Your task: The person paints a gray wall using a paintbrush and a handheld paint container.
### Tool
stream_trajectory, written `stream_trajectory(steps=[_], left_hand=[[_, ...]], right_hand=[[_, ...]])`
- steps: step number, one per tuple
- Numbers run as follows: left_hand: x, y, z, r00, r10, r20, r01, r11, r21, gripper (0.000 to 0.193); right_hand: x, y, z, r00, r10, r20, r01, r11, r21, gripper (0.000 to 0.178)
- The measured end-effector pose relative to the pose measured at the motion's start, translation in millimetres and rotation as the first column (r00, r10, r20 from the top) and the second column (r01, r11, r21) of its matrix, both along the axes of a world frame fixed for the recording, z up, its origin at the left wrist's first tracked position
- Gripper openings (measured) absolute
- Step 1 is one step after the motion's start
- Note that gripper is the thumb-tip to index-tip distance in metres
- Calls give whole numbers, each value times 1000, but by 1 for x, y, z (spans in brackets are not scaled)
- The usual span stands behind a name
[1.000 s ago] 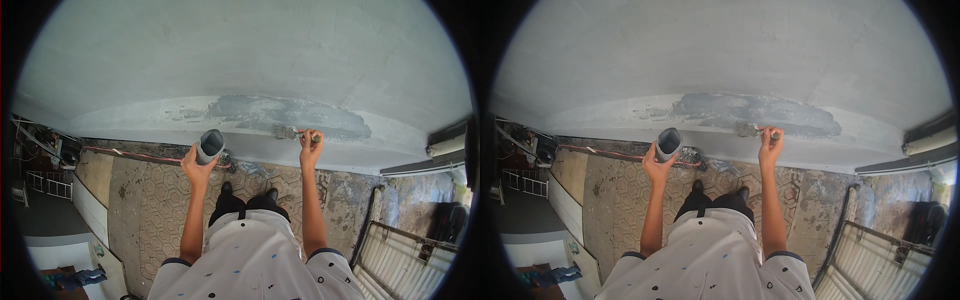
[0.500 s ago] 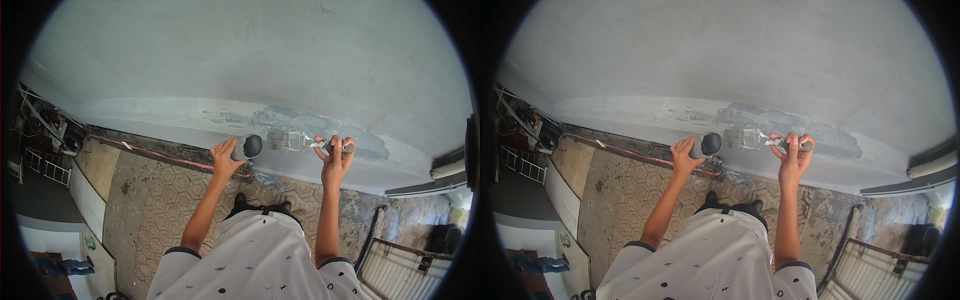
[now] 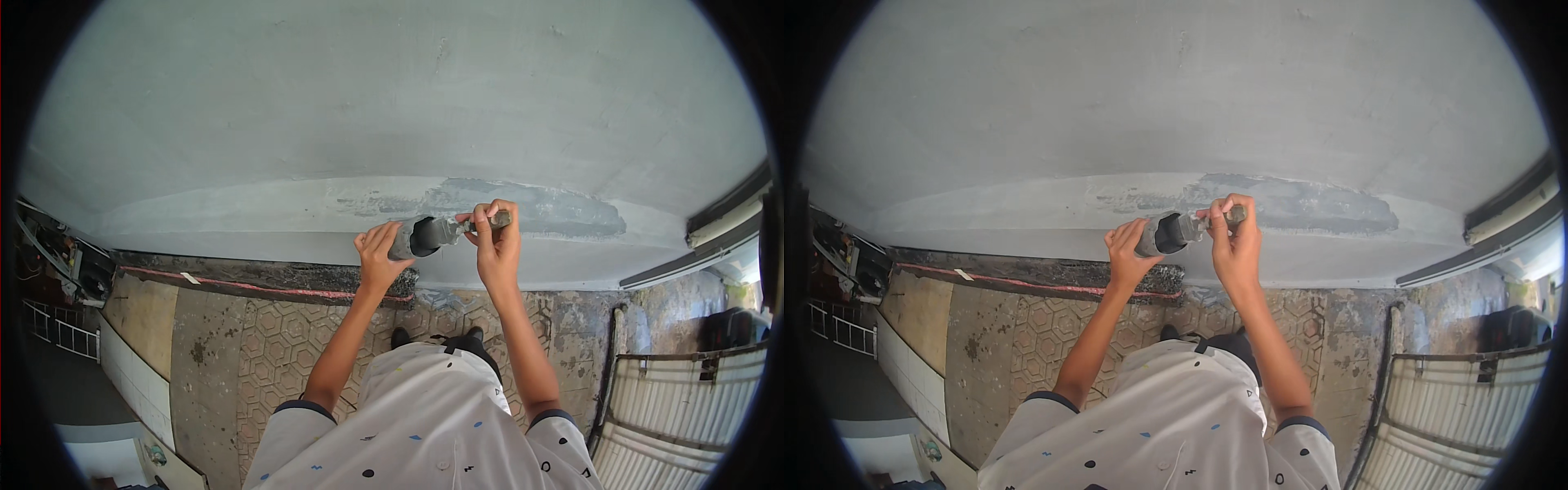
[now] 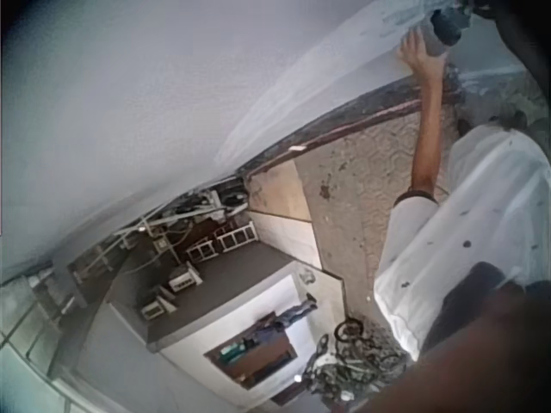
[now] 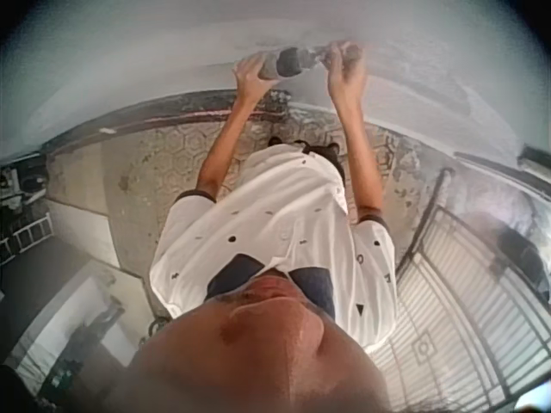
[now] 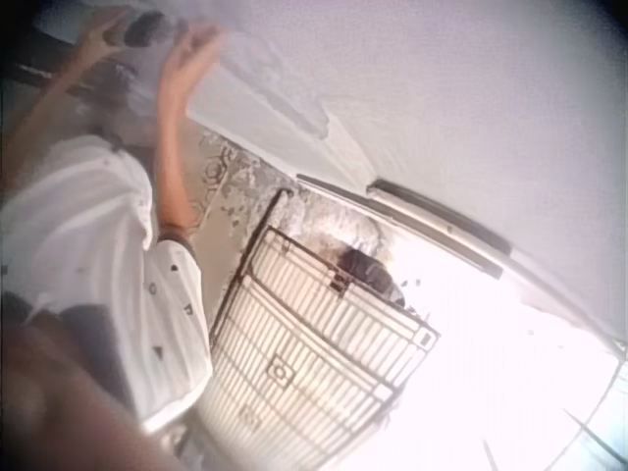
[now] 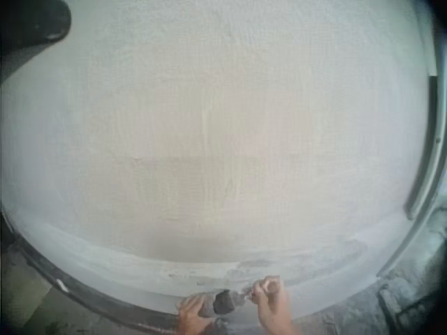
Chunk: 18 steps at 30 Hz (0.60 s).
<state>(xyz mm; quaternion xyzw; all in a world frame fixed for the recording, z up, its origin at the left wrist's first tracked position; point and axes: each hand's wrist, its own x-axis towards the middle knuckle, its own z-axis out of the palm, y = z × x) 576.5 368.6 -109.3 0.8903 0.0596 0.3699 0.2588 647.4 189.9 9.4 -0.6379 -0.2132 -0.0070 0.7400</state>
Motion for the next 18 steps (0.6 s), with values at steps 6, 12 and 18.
stream_trajectory(steps=[6, 12, 18], left_hand=[[6, 17, 2, 995, -89, 52, 88, 996, 19, 74], [13, 27, 9, 985, -151, 79, 145, 987, 71, 74], [20, 31, 9, 982, -175, 72, 170, 983, 66, 73]], right_hand=[[-17, 45, -3, 966, -124, 228, 167, 969, -184, 12], [-20, 54, -22, 965, -189, 183, 227, 950, -214, 13], [-25, 48, -19, 954, -239, 179, 265, 955, -135, 11]])
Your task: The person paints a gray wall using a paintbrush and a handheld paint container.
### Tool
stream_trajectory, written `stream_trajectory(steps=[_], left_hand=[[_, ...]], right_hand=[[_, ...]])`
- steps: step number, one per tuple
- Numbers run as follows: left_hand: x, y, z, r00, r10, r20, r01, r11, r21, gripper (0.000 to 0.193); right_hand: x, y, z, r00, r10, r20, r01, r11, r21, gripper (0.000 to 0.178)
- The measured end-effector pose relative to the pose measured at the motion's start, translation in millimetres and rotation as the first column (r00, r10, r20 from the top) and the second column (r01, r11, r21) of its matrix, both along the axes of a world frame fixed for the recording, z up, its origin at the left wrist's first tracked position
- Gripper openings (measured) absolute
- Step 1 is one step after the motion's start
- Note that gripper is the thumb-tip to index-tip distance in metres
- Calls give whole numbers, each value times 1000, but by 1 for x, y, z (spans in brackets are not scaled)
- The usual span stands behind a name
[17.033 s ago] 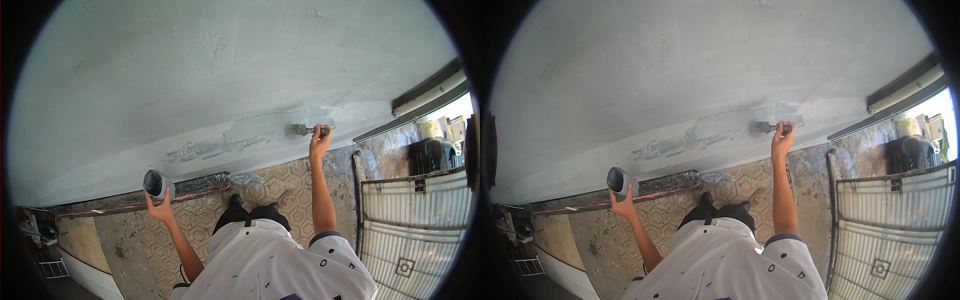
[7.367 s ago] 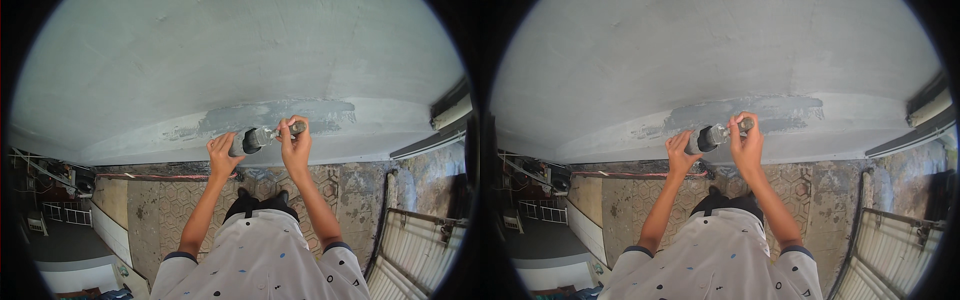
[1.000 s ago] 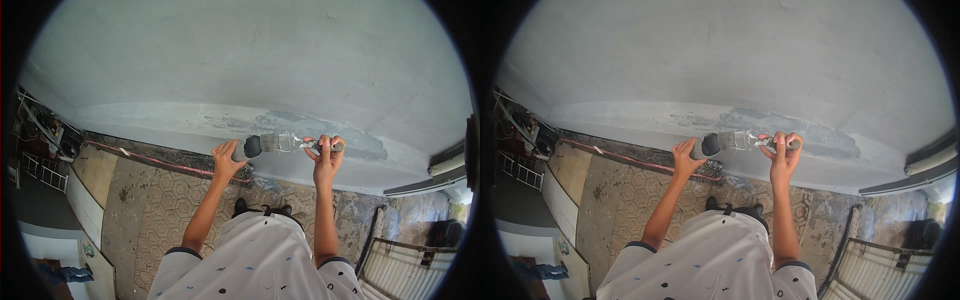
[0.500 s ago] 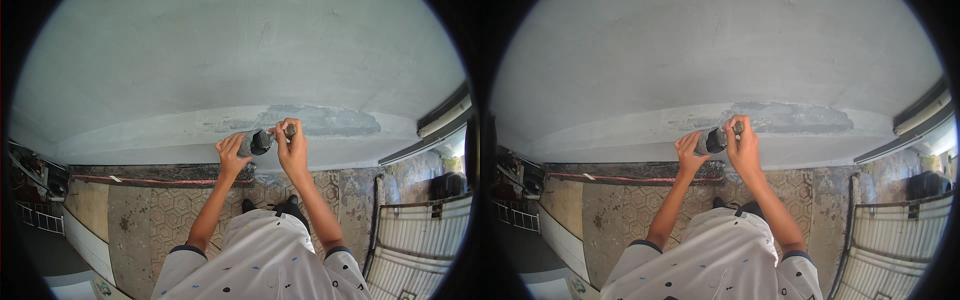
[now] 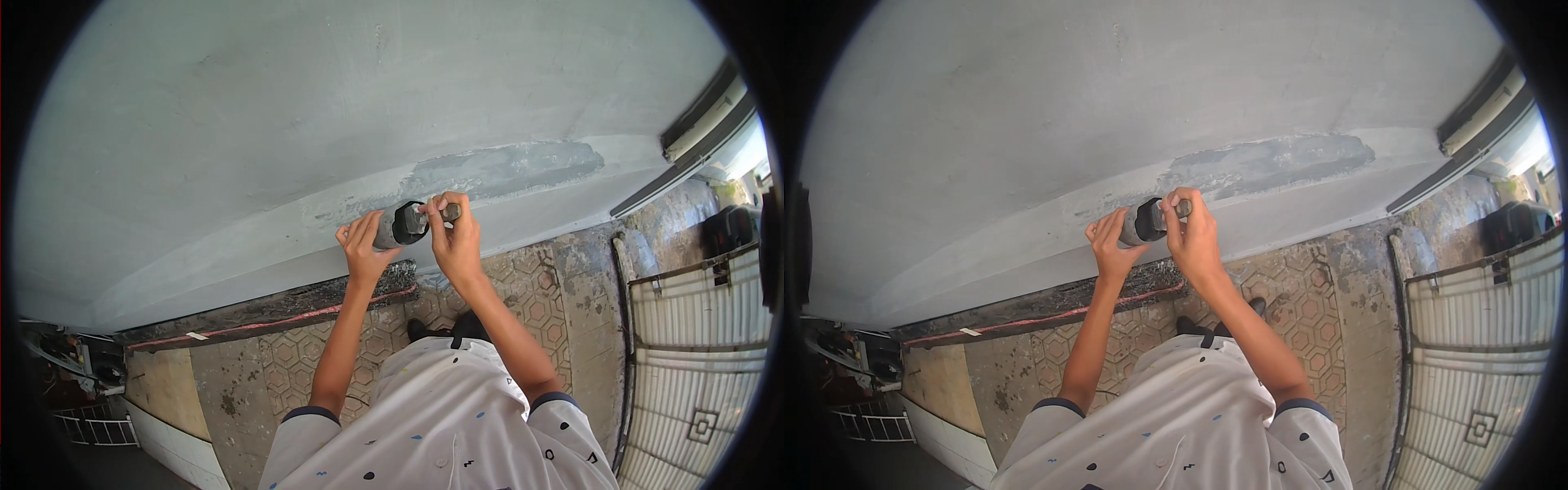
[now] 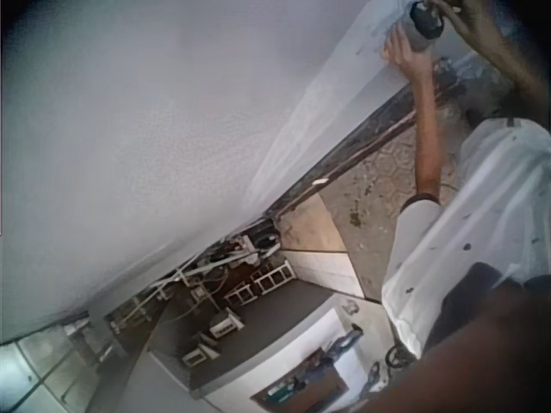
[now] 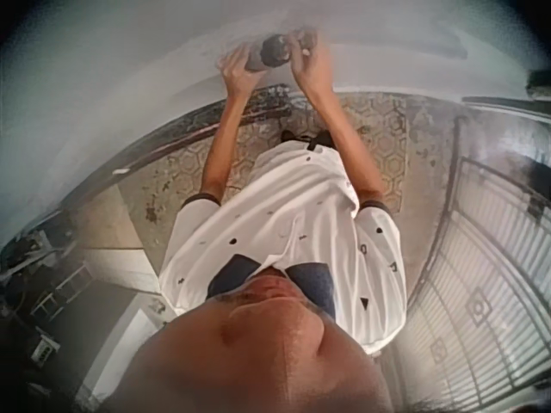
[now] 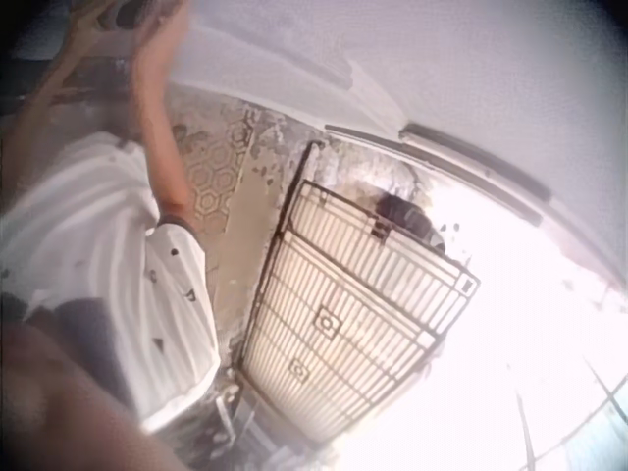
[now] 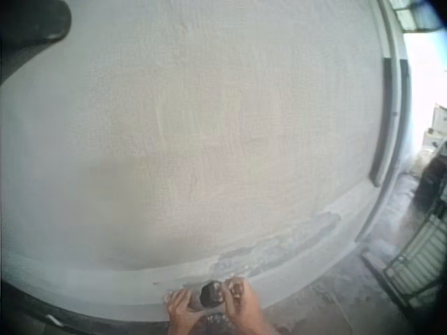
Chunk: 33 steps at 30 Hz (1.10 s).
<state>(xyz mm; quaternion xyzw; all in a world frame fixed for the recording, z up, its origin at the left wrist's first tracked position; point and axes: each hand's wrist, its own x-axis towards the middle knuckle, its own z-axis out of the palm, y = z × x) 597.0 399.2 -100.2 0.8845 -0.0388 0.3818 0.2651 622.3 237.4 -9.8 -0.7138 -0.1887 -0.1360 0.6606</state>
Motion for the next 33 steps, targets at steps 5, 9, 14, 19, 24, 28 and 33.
stream_trajectory(steps=[5, 9, 14, 19, 24, 28, 33], left_hand=[[17, -16, 7, 998, -37, -52, 39, 999, 24, 75], [45, -41, 3, 995, -70, -73, 72, 997, 24, 72], [85, -82, -3, 990, -64, -127, 68, 997, 24, 70], [131, -152, 5, 989, -46, -140, 55, 997, 62, 70], [182, -234, 9, 981, 30, -190, -19, 998, 59, 72], [219, -294, -1, 975, 138, -174, -139, 990, 7, 72], [230, -361, -15, 955, 256, -153, -273, 957, -103, 72]], right_hand=[[4, -38, 2, 986, -27, -167, 79, 946, 313, 13], [22, -91, 7, 954, -163, -250, 265, 850, 456, 16], [57, -158, -9, 917, -136, -374, 347, 732, 586, 22], [95, -228, -30, 909, -139, -394, 381, 664, 644, 27], [170, -330, -39, 901, -264, -344, 432, 617, 658, 24], [253, -413, -59, 913, -347, -215, 405, 704, 584, 19], [352, -472, -121, 955, -277, -110, 297, 878, 375, 18]])
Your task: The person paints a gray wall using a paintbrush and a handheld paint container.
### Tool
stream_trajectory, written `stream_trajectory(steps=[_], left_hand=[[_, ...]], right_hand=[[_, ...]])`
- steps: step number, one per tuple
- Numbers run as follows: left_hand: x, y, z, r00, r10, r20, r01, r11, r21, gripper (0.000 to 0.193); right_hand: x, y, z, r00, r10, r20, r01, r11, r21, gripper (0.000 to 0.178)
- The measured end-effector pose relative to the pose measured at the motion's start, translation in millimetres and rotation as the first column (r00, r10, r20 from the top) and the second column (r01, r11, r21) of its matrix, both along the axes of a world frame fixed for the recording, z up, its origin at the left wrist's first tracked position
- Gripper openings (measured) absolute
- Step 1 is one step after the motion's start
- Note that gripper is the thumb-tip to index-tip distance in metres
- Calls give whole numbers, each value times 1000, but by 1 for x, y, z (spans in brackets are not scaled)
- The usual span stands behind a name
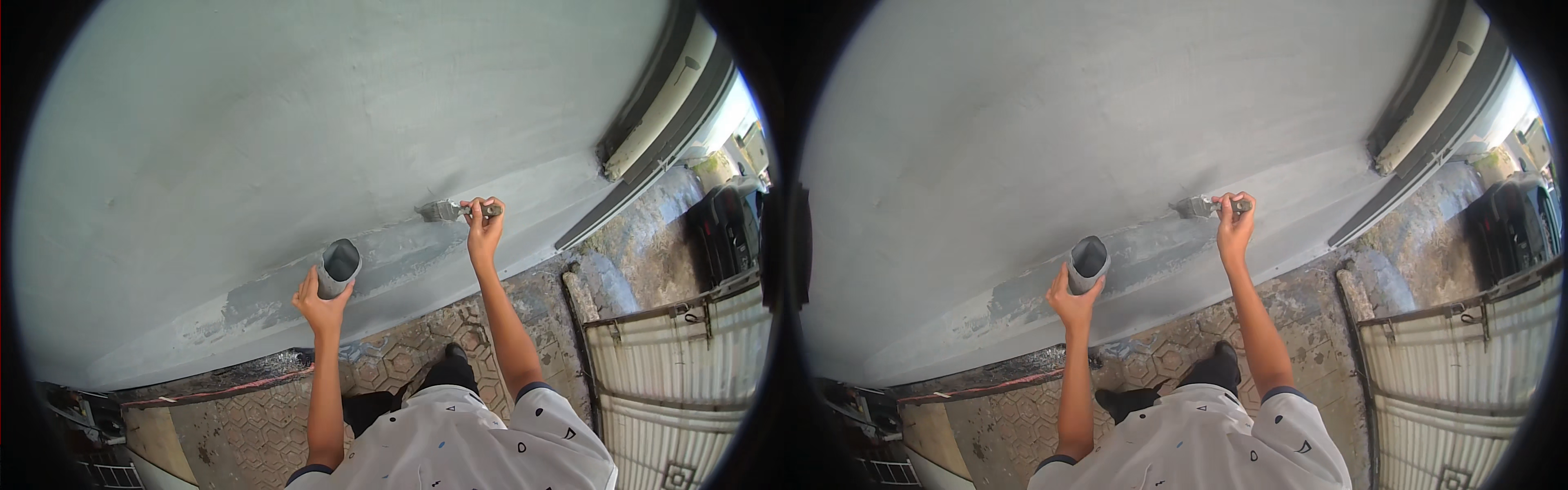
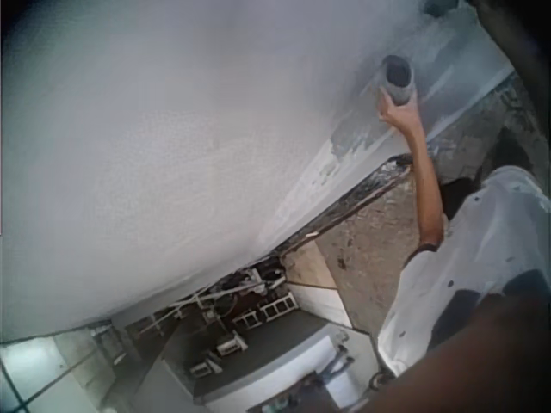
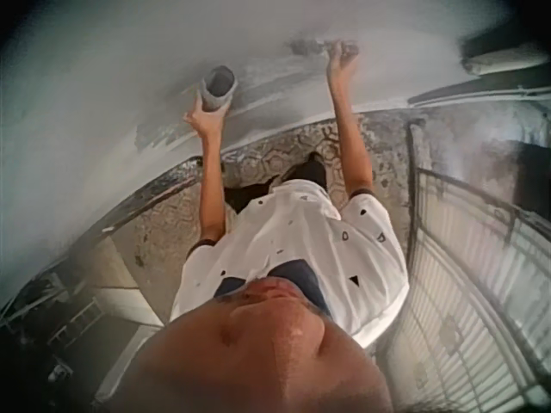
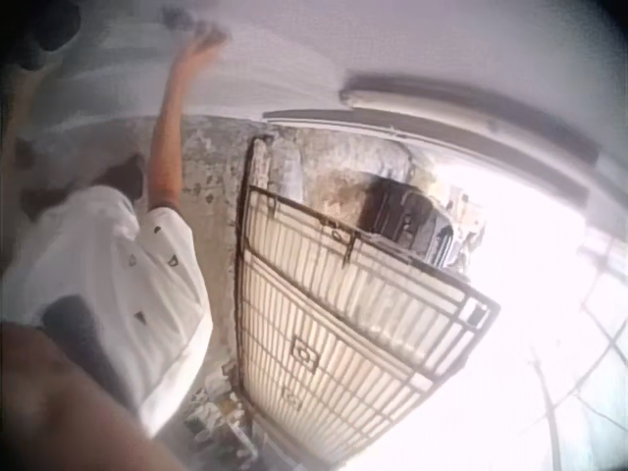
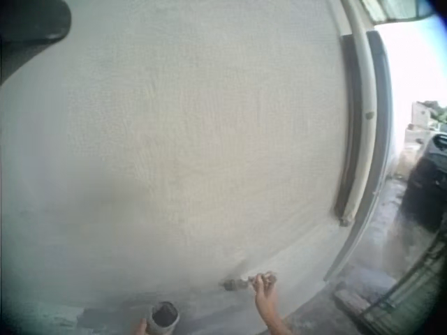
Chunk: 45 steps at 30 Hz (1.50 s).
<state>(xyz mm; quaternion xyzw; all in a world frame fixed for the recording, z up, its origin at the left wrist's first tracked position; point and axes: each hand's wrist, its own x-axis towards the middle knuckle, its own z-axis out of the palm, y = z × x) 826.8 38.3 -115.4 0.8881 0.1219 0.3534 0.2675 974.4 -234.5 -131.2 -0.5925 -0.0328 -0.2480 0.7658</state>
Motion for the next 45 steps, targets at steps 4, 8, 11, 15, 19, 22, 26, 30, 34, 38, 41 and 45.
stream_trajectory(steps=[4, 8, 11, 15, 19, 22, 26, 30, 34, 38, 41, 45], left_hand=[[-28, -43, 8, 986, 161, -53, -156, 984, 90, 72], [-59, -68, 15, 959, 277, -60, -275, 961, 27, 68], [-80, -81, 14, 932, 357, -67, -359, 933, -35, 69], [-99, -100, 8, 888, 459, -35, -460, 888, -28, 70], [-118, -108, 11, 854, 519, -48, -518, 855, 26, 70], [-131, -109, 13, 829, 558, -47, -558, 830, 11, 70], [-152, -104, 14, 816, 577, -28, -578, 815, -47, 68], [-165, -100, 18, 769, 634, -83, -638, 770, -29, 69], [-171, -99, 18, 731, 669, -137, -676, 736, -14, 71], [-152, -99, 15, 752, 650, -109, -653, 757, 0, 71], [-145, -105, 19, 764, 638, -96, -644, 763, -50, 72], [-143, -101, 22, 750, 655, -94, -659, 752, -19, 71]], right_hand=[[33, -50, -9, 996, -93, 18, 95, 973, -210, 13], [42, -97, 3, 968, -209, 136, 242, 919, -310, 12], [35, -91, -6, 936, -193, 295, 314, 837, -449, 17], [0, -26, -30, 969, 65, 239, 113, 742, -660, 36], [-59, 52, -30, 896, 349, 276, -130, 799, -587, 30], [-75, 60, -11, 889, 413, 199, -347, 890, -297, 22], [-18, -11, -14, 985, 170, -36, -172, 984, -53, 10], [26, -150, -21, 974, -225, 13, 222, 947, -234, 10], [22, -170, 4, 850, -379, 366, 526, 569, -632, 16], [5, -73, -14, 987, -59, 147, 135, 801, -583, 26], [-43, 9, -22, 925, 306, 224, -97, 762, -640, 24], [-76, 26, 3, 880, 474, 6, -443, 826, -349, 17]])
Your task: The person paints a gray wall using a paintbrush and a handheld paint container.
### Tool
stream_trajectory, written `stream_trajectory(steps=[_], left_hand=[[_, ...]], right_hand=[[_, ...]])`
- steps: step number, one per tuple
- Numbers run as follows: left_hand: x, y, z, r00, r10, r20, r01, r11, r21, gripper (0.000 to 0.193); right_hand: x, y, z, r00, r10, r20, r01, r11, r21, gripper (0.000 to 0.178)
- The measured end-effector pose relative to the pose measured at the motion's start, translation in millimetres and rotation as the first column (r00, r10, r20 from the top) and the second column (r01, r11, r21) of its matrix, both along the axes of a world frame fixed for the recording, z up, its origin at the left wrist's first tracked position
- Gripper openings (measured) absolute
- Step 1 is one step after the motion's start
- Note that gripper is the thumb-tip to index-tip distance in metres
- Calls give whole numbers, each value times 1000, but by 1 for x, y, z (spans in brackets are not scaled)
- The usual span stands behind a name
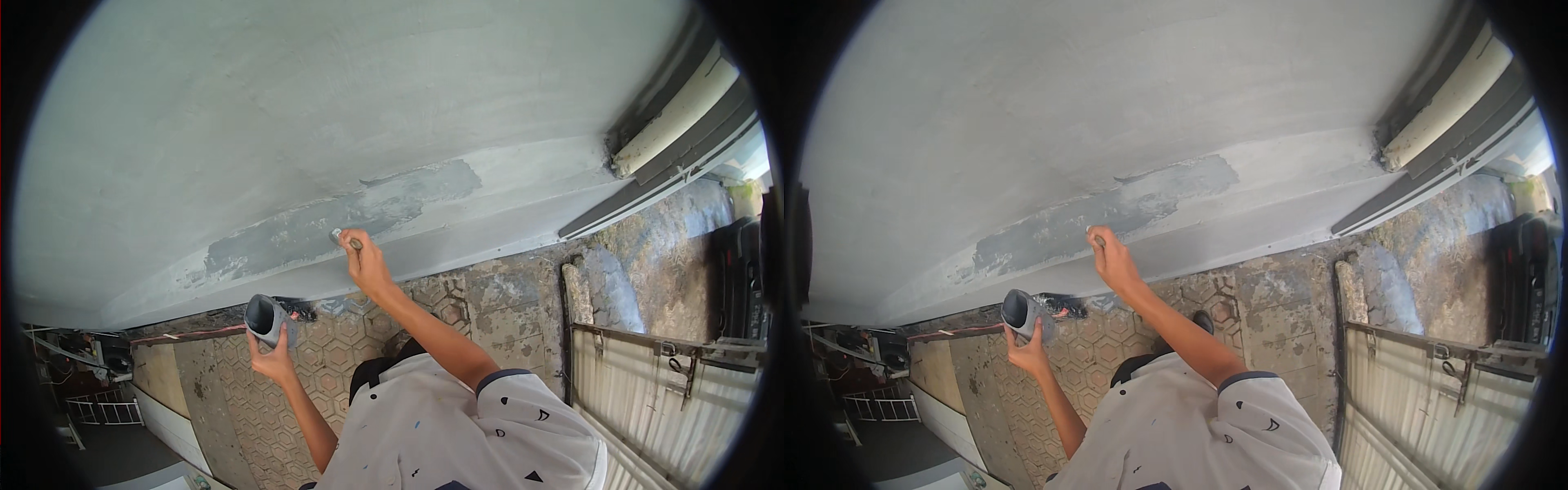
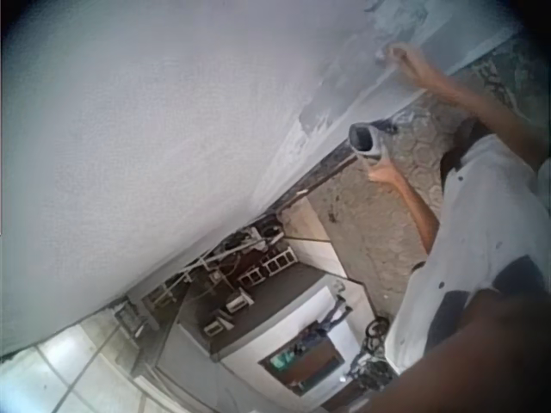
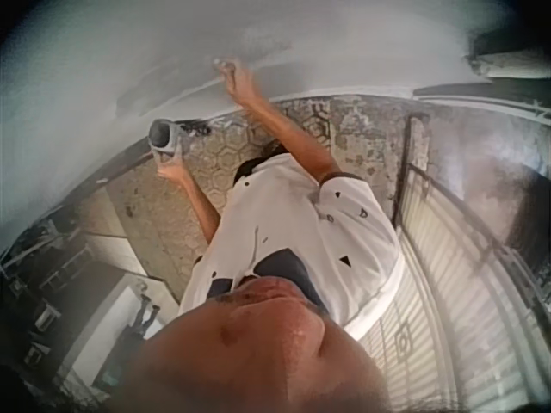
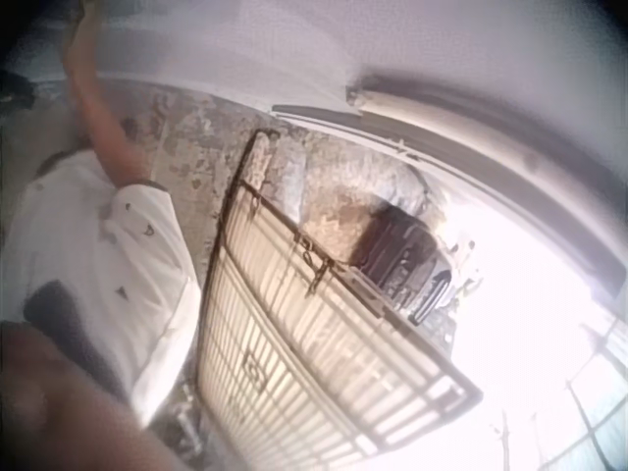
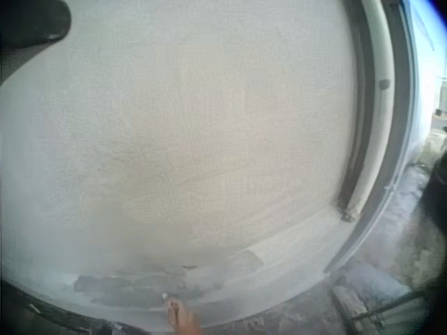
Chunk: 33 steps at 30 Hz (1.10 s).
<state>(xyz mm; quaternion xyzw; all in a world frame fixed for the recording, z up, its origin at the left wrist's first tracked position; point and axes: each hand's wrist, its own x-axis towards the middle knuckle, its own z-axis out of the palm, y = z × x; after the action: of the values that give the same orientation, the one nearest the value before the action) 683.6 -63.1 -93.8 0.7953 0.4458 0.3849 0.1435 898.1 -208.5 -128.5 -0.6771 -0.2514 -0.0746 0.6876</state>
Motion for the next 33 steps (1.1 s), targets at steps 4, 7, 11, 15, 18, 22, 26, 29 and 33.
stream_trajectory(steps=[4, 7, 11, 15, 18, 22, 26, 29, 33], left_hand=[[-1, 3, -2, 1000, -10, -9, 10, 1000, 13, 71], [-9, 8, -13, 1000, 11, -15, -11, 999, 32, 71], [-13, 7, -16, 1000, -1, -19, 0, 1000, -14, 70], [-10, 5, -20, 1000, 1, -28, 0, 1000, 17, 70], [-3, 3, -18, 999, -35, -10, 35, 999, 20, 69], [3, 1, -17, 1000, -26, 6, 26, 1000, -2, 69], [-5, -4, -8, 998, -24, 58, 24, 1000, -15, 69], [-17, -3, -6, 997, 16, 74, -14, 1000, -24, 70], [-47, -2, -11, 995, 91, 46, -91, 996, 1, 70]], right_hand=[[48, -85, -3, 948, -280, -154, 293, 954, 69, 8], [102, -196, -20, 820, -552, -150, 565, 822, 64, 12], [112, -254, 18, 645, -763, 48, 764, 643, -55, 11], [107, -232, 12, 621, -671, 404, 772, 612, -172, 21], [79, -163, -6, 836, -519, 178, 549, 787, -282, 24], [17, -66, -7, 964, -136, 228, 173, 973, -151, 24], [-2, -14, -2, 958, 113, -264, -32, 956, 290, 8], [42, -51, -22, 975, -147, -169, 163, 983, 84, 8], [93, -142, -18, 894, -432, -120, 441, 895, 62, 9]])
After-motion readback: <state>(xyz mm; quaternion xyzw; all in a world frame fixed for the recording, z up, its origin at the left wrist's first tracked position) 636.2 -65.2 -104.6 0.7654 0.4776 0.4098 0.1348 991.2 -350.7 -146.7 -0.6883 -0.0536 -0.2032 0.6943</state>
